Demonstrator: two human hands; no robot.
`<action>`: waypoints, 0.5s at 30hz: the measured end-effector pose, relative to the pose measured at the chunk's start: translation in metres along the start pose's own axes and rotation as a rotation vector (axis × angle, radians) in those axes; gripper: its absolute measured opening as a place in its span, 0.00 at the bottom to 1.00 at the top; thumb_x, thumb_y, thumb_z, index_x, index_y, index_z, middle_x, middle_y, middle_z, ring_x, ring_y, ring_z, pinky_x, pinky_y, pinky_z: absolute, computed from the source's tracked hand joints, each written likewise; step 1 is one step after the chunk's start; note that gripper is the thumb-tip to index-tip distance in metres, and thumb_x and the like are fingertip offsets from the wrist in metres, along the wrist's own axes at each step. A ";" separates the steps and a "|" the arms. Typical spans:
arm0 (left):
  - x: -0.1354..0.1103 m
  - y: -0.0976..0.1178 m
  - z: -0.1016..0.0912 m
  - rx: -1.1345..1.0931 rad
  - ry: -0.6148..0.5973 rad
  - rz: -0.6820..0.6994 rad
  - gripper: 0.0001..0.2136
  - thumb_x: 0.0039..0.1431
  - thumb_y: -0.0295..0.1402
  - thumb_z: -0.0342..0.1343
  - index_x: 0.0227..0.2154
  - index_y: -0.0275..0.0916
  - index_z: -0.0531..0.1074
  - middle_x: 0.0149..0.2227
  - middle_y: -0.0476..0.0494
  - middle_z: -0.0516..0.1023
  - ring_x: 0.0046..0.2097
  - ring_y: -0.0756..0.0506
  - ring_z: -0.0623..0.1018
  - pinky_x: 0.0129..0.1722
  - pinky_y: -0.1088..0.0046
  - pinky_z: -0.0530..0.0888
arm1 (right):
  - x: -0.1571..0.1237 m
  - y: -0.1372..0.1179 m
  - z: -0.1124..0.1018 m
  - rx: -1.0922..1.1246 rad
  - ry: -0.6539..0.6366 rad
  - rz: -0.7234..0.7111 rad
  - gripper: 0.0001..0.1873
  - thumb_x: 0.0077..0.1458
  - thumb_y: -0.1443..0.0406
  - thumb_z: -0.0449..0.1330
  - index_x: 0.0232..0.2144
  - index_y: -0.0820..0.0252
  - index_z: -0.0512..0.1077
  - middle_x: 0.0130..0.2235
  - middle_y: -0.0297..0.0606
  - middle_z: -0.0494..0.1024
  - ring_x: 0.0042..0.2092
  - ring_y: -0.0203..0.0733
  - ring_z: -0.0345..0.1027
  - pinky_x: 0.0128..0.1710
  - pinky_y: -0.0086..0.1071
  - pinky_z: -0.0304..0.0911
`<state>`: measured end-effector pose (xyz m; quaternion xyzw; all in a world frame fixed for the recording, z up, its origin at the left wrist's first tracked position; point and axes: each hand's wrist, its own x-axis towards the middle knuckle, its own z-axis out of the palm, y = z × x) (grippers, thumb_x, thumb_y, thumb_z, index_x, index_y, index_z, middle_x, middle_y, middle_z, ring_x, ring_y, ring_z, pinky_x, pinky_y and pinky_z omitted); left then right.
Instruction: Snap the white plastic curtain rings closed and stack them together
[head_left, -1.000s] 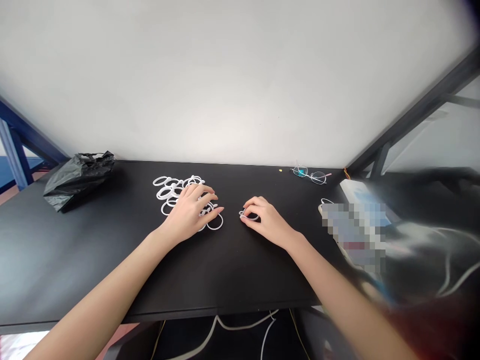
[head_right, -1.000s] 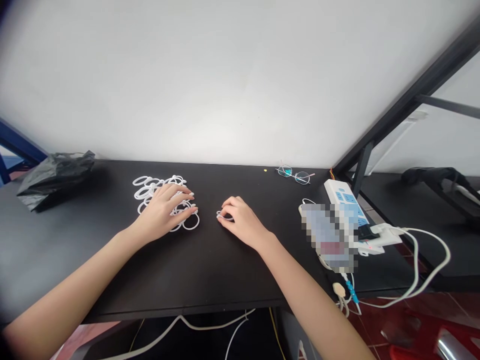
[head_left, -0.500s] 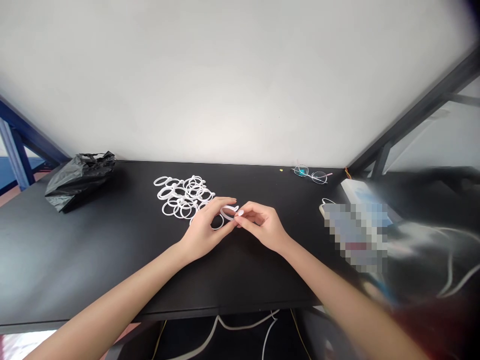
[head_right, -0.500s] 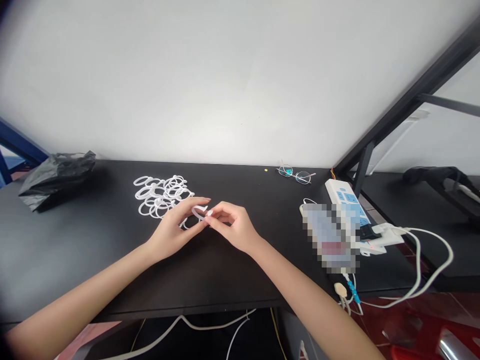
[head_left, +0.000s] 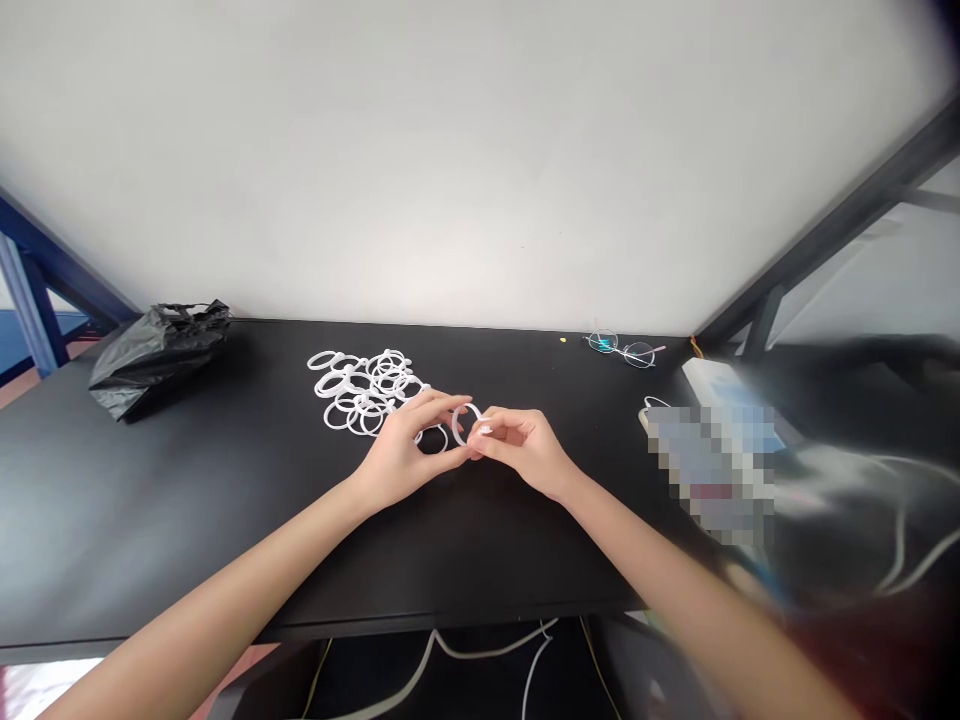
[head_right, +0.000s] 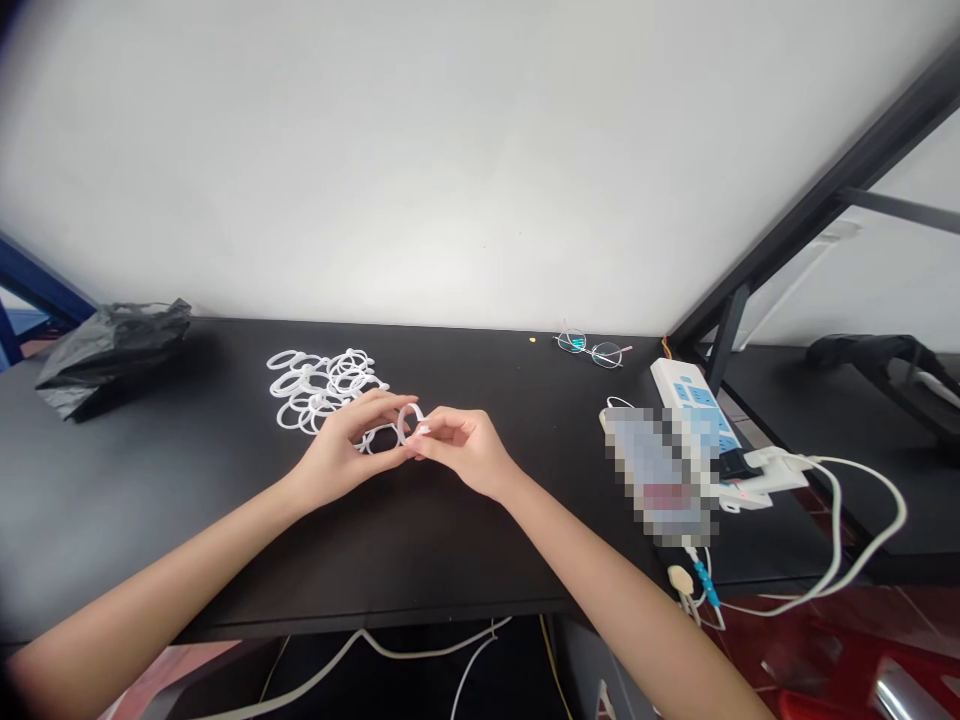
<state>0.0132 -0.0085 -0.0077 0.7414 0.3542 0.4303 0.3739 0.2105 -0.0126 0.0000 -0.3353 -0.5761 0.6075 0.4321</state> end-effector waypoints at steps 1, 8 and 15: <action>0.001 0.001 -0.001 0.023 -0.009 0.008 0.19 0.56 0.34 0.64 0.51 0.42 0.72 0.42 0.43 0.75 0.42 0.46 0.78 0.48 0.62 0.79 | 0.000 0.001 0.000 -0.003 0.013 0.003 0.10 0.49 0.60 0.70 0.27 0.60 0.76 0.29 0.32 0.76 0.33 0.39 0.77 0.39 0.36 0.75; 0.003 0.008 -0.006 0.126 0.013 0.004 0.15 0.55 0.36 0.65 0.44 0.39 0.76 0.35 0.46 0.74 0.34 0.48 0.76 0.41 0.66 0.79 | -0.005 0.006 -0.001 -0.296 0.223 -0.314 0.07 0.55 0.64 0.67 0.38 0.56 0.77 0.33 0.35 0.78 0.31 0.38 0.76 0.33 0.34 0.75; 0.004 0.008 -0.009 0.161 -0.012 0.050 0.15 0.55 0.39 0.66 0.45 0.40 0.77 0.33 0.45 0.77 0.36 0.45 0.77 0.41 0.65 0.78 | -0.006 0.005 -0.006 -0.448 0.193 -0.458 0.05 0.60 0.65 0.62 0.35 0.54 0.79 0.33 0.37 0.80 0.35 0.40 0.75 0.32 0.35 0.75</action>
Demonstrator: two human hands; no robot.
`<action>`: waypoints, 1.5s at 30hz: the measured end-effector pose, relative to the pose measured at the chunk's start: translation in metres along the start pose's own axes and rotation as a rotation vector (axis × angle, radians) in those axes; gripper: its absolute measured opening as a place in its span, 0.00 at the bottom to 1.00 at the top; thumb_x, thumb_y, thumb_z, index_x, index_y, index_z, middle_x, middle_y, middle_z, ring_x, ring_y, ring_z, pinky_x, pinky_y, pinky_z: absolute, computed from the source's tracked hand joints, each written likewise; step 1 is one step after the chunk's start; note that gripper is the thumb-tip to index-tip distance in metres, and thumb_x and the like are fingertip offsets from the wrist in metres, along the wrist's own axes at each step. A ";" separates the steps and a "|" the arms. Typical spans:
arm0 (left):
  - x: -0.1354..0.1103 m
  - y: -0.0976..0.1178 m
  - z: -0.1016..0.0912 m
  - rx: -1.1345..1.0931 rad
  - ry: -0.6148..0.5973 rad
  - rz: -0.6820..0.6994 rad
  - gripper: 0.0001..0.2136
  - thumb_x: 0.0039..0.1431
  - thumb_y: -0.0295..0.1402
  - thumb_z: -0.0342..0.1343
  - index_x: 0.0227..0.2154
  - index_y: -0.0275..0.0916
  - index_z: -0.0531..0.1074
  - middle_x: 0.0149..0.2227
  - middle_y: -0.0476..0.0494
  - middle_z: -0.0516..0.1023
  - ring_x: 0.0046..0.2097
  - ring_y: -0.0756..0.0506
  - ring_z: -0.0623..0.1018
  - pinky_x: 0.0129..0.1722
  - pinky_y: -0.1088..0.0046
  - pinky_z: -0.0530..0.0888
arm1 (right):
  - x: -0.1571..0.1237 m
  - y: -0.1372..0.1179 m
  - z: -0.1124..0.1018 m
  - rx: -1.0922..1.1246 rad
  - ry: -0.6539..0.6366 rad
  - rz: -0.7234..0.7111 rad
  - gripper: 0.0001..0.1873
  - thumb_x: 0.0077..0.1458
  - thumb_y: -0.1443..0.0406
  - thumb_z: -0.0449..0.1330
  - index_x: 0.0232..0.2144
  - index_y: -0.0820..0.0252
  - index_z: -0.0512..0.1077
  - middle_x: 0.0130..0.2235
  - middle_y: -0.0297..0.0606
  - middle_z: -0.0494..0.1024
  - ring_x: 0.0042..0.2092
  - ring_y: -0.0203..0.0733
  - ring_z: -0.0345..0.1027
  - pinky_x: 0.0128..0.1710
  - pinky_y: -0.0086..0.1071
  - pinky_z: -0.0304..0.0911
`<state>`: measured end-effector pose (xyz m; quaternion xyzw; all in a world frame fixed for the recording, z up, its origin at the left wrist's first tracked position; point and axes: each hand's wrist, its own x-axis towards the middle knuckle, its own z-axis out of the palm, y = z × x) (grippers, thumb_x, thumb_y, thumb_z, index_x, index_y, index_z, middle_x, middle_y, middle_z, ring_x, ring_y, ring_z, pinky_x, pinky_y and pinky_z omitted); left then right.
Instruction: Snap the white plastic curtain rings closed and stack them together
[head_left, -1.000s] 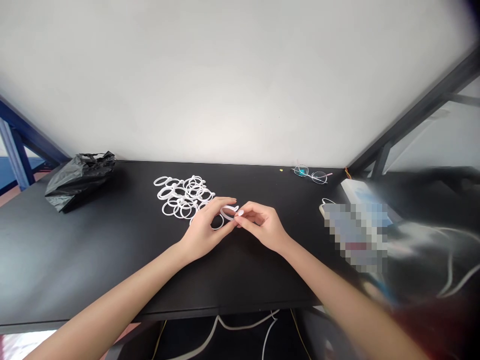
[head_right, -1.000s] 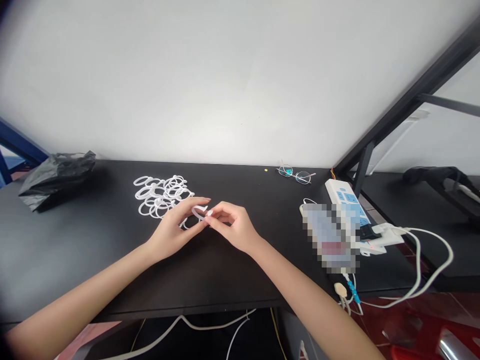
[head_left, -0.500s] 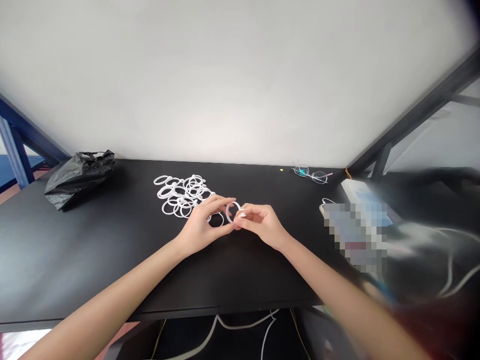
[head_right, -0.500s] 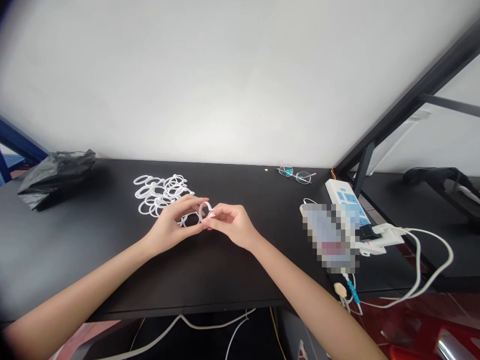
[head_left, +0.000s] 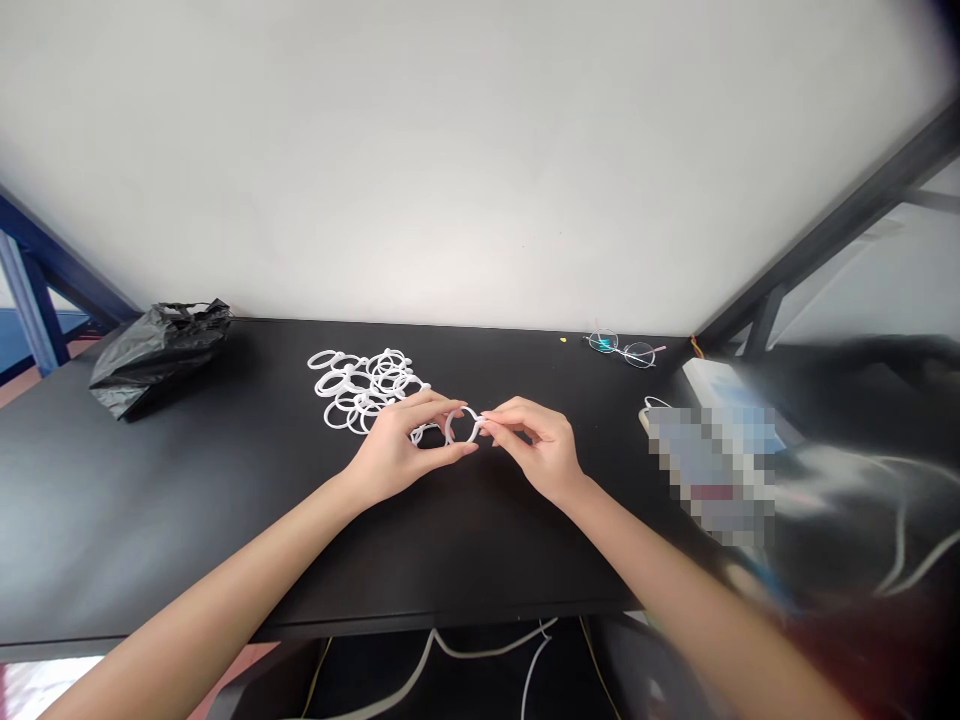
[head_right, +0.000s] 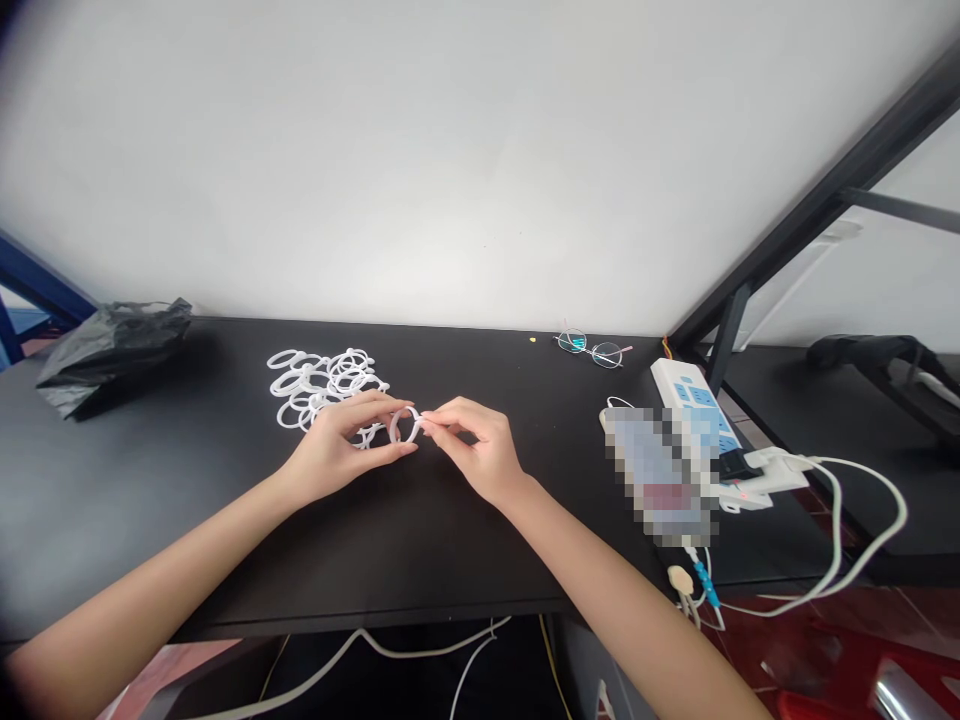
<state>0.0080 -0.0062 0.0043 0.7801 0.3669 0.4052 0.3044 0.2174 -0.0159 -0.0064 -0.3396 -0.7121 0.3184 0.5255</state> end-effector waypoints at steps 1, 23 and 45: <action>0.000 0.000 -0.001 0.001 -0.012 0.004 0.15 0.55 0.39 0.65 0.45 0.40 0.77 0.33 0.45 0.77 0.36 0.45 0.77 0.42 0.65 0.77 | 0.000 0.000 0.000 0.005 -0.003 -0.004 0.05 0.60 0.65 0.62 0.35 0.54 0.79 0.34 0.37 0.80 0.35 0.40 0.75 0.32 0.35 0.75; 0.013 -0.036 -0.054 0.596 0.393 -0.016 0.18 0.60 0.43 0.59 0.50 0.40 0.73 0.42 0.42 0.81 0.44 0.39 0.79 0.54 0.56 0.71 | -0.001 0.007 0.001 0.059 0.164 0.105 0.13 0.63 0.57 0.58 0.46 0.55 0.70 0.41 0.38 0.79 0.29 0.34 0.73 0.29 0.32 0.72; 0.007 -0.114 -0.099 0.595 0.044 -0.290 0.31 0.60 0.55 0.48 0.58 0.39 0.69 0.61 0.31 0.69 0.64 0.29 0.65 0.62 0.43 0.59 | 0.045 0.001 0.103 -0.692 -0.382 0.150 0.46 0.55 0.43 0.59 0.67 0.60 0.52 0.72 0.55 0.42 0.71 0.72 0.36 0.64 0.62 0.46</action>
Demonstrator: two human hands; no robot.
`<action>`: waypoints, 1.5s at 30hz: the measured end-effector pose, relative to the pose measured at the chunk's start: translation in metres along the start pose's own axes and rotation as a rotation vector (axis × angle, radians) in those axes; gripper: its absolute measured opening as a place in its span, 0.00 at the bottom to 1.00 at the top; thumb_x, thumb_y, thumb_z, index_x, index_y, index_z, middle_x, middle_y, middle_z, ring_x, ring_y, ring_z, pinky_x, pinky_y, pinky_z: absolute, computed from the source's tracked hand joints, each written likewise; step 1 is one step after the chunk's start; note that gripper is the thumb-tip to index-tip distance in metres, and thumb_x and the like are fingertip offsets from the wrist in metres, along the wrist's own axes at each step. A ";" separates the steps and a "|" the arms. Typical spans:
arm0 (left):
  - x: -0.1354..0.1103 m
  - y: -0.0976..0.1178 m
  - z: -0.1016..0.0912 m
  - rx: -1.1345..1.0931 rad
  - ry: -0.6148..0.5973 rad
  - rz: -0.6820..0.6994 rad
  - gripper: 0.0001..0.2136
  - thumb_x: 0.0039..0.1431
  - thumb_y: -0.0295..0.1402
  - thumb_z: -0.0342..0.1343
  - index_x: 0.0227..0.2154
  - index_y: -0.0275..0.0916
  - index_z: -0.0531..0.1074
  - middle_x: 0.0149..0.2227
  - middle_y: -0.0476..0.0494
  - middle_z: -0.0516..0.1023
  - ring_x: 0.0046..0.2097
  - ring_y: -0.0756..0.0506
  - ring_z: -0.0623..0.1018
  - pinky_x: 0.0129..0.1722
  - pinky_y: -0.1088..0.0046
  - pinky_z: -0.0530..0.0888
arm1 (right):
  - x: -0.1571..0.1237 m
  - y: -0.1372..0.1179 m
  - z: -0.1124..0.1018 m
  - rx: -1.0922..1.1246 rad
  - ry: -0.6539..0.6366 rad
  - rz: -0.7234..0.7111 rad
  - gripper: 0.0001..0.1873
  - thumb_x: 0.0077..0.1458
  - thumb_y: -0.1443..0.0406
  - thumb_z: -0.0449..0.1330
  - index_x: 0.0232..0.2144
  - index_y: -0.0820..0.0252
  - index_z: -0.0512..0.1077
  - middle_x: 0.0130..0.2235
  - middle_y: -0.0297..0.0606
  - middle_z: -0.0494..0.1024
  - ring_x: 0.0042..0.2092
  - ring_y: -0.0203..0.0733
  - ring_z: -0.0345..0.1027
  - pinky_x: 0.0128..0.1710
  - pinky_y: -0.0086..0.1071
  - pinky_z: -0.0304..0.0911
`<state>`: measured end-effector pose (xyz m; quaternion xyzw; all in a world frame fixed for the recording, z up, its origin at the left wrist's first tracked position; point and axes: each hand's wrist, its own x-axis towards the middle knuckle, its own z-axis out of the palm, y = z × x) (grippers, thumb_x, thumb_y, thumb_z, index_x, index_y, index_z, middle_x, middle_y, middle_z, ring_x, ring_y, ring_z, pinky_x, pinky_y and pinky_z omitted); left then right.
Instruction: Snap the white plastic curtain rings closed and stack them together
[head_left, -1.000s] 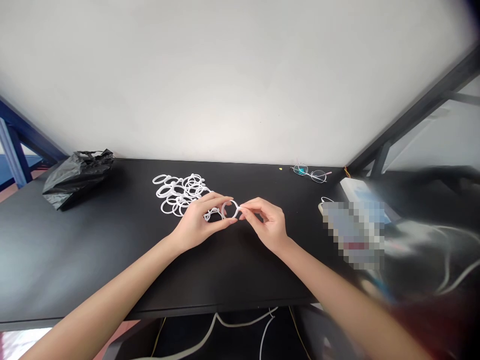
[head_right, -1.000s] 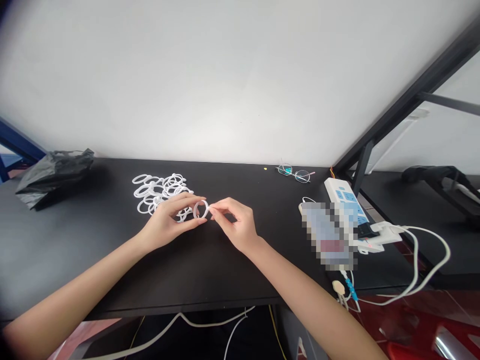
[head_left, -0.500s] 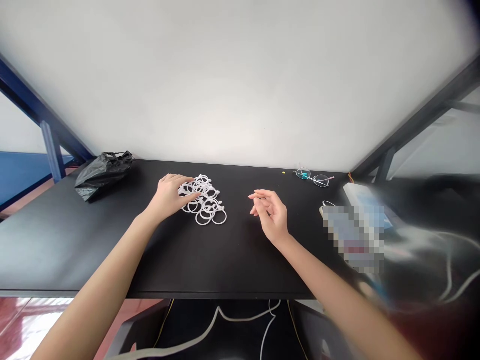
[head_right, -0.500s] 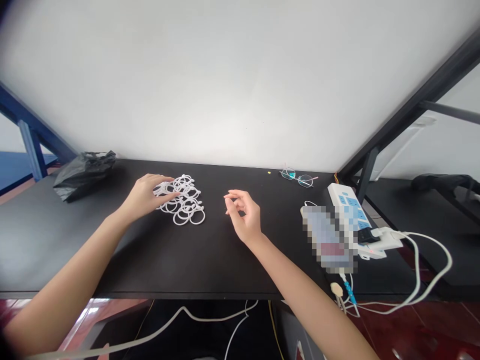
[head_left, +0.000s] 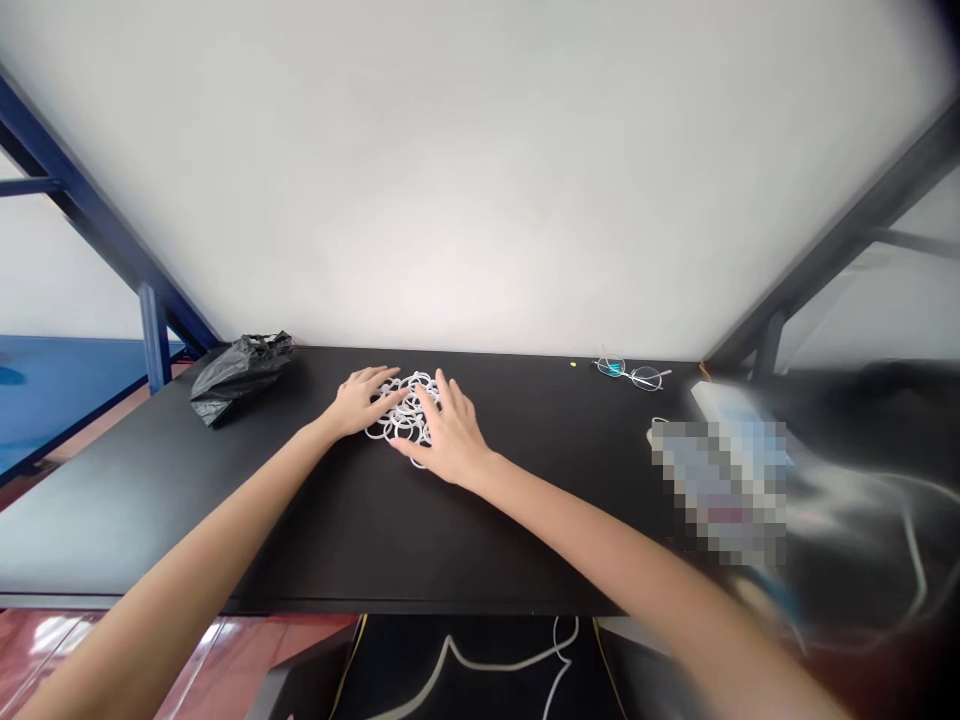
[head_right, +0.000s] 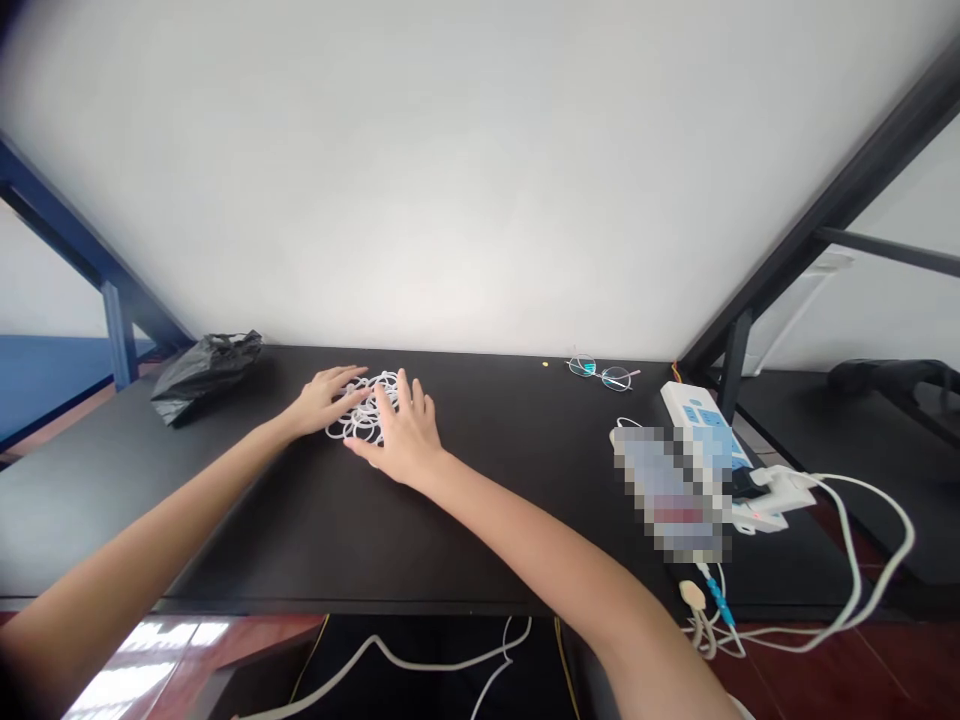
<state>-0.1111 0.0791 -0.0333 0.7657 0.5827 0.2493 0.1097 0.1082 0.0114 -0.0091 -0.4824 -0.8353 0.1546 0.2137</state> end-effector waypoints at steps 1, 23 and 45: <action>0.001 0.001 0.005 -0.003 0.001 0.017 0.29 0.60 0.53 0.48 0.57 0.40 0.70 0.61 0.33 0.70 0.63 0.30 0.65 0.62 0.43 0.59 | 0.007 -0.003 0.008 -0.035 -0.009 -0.013 0.47 0.56 0.43 0.59 0.67 0.62 0.52 0.71 0.57 0.42 0.70 0.73 0.37 0.63 0.62 0.48; 0.021 0.136 0.086 -0.351 0.020 0.206 0.14 0.61 0.37 0.51 0.47 0.40 0.73 0.49 0.38 0.78 0.53 0.37 0.75 0.57 0.54 0.69 | -0.033 0.113 -0.048 0.137 0.217 -0.102 0.21 0.55 0.54 0.66 0.48 0.58 0.72 0.49 0.44 0.78 0.51 0.51 0.70 0.54 0.46 0.64; 0.094 0.137 0.083 -0.550 -0.159 -0.027 0.21 0.63 0.47 0.48 0.48 0.40 0.76 0.53 0.41 0.79 0.56 0.39 0.76 0.58 0.62 0.70 | -0.027 0.128 -0.053 0.701 0.794 0.299 0.22 0.64 0.51 0.53 0.30 0.61 0.74 0.33 0.42 0.80 0.39 0.45 0.75 0.41 0.38 0.70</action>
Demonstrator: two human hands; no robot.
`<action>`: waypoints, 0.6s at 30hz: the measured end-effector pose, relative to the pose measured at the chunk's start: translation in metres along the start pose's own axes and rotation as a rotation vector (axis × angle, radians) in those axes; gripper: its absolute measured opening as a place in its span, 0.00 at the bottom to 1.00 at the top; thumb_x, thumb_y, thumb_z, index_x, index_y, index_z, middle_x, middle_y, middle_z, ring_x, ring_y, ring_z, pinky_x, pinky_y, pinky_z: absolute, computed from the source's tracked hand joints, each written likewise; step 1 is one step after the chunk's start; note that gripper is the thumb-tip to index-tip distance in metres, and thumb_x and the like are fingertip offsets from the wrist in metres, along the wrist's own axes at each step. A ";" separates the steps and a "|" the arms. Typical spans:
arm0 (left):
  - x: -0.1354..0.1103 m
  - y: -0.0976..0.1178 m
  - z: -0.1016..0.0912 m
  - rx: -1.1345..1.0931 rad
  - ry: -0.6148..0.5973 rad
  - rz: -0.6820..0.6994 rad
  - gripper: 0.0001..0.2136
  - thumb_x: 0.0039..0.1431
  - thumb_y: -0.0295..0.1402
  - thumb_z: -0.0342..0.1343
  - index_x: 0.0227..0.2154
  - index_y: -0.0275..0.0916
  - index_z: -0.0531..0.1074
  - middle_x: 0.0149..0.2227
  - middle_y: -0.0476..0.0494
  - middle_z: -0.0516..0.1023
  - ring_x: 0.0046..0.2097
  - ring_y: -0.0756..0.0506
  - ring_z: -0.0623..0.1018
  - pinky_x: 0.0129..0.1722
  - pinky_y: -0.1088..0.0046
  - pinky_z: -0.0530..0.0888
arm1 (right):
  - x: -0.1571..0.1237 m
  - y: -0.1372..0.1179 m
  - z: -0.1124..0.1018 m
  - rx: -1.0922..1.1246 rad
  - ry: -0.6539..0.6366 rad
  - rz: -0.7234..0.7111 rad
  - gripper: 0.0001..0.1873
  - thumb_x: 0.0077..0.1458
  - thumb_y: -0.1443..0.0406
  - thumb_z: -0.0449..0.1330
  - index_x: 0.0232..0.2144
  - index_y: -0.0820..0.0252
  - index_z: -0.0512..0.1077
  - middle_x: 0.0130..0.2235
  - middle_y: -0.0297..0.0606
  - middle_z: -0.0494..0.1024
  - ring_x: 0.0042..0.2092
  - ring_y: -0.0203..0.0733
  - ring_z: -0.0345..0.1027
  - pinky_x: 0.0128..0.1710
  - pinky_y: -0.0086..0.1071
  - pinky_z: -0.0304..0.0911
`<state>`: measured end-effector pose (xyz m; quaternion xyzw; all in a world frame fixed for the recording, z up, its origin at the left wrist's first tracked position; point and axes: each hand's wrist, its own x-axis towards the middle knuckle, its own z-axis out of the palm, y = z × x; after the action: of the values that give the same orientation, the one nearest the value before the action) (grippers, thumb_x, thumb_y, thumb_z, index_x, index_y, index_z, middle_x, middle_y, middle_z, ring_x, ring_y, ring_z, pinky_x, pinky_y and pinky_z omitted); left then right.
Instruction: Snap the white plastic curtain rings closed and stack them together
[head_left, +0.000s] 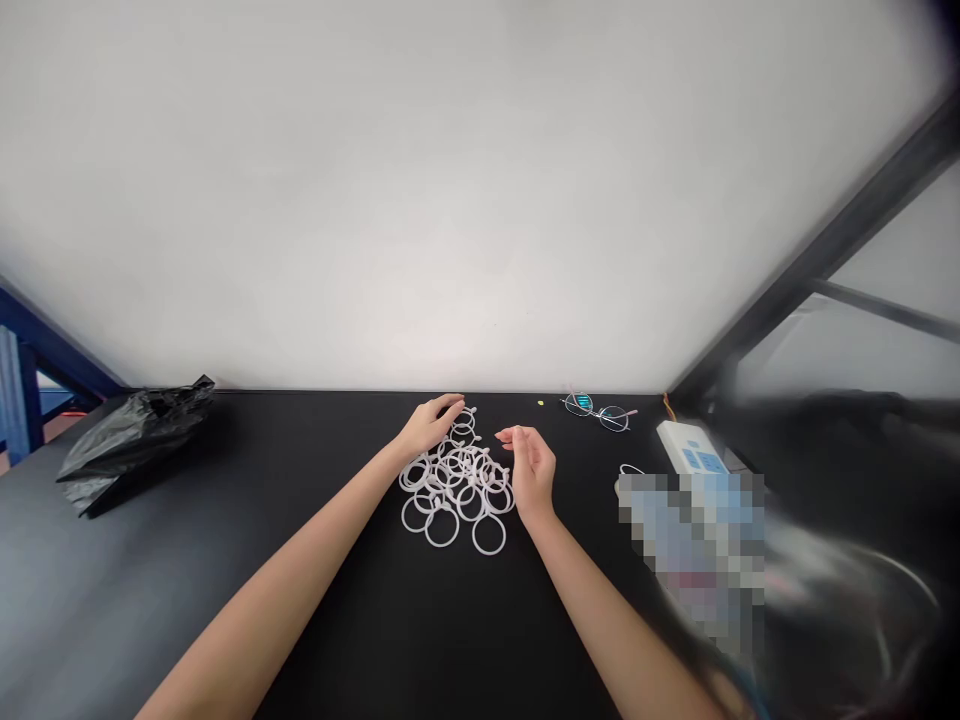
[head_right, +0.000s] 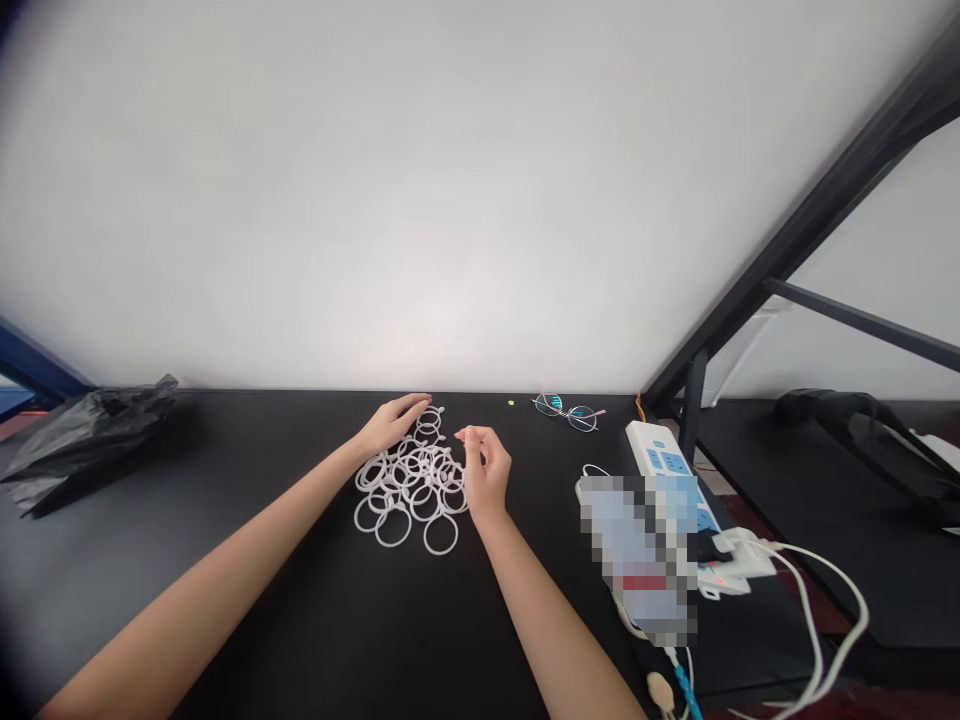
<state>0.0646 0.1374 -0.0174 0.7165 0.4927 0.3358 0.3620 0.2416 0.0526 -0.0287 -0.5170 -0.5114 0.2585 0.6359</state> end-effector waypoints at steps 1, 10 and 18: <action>0.003 0.002 0.001 0.015 -0.028 0.011 0.20 0.63 0.47 0.49 0.46 0.40 0.77 0.51 0.42 0.80 0.55 0.38 0.77 0.57 0.63 0.70 | 0.000 0.000 0.000 -0.003 -0.002 -0.001 0.21 0.63 0.51 0.53 0.30 0.61 0.74 0.33 0.42 0.79 0.39 0.45 0.75 0.39 0.38 0.70; -0.047 0.010 -0.023 0.088 -0.095 0.026 0.21 0.66 0.47 0.43 0.49 0.41 0.74 0.51 0.43 0.80 0.52 0.40 0.78 0.53 0.64 0.72 | 0.000 0.001 0.003 0.006 0.006 0.072 0.20 0.60 0.50 0.58 0.28 0.61 0.73 0.31 0.41 0.78 0.35 0.43 0.74 0.30 0.31 0.69; -0.105 0.004 -0.050 0.336 -0.052 0.310 0.12 0.60 0.38 0.55 0.44 0.40 0.70 0.45 0.40 0.74 0.47 0.40 0.74 0.49 0.61 0.71 | -0.002 -0.001 0.004 -0.021 -0.013 0.068 0.18 0.59 0.53 0.59 0.28 0.61 0.73 0.30 0.40 0.78 0.34 0.42 0.74 0.30 0.31 0.69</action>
<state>-0.0060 0.0463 -0.0019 0.8423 0.4162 0.2819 0.1945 0.2374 0.0525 -0.0287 -0.5393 -0.5002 0.2780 0.6178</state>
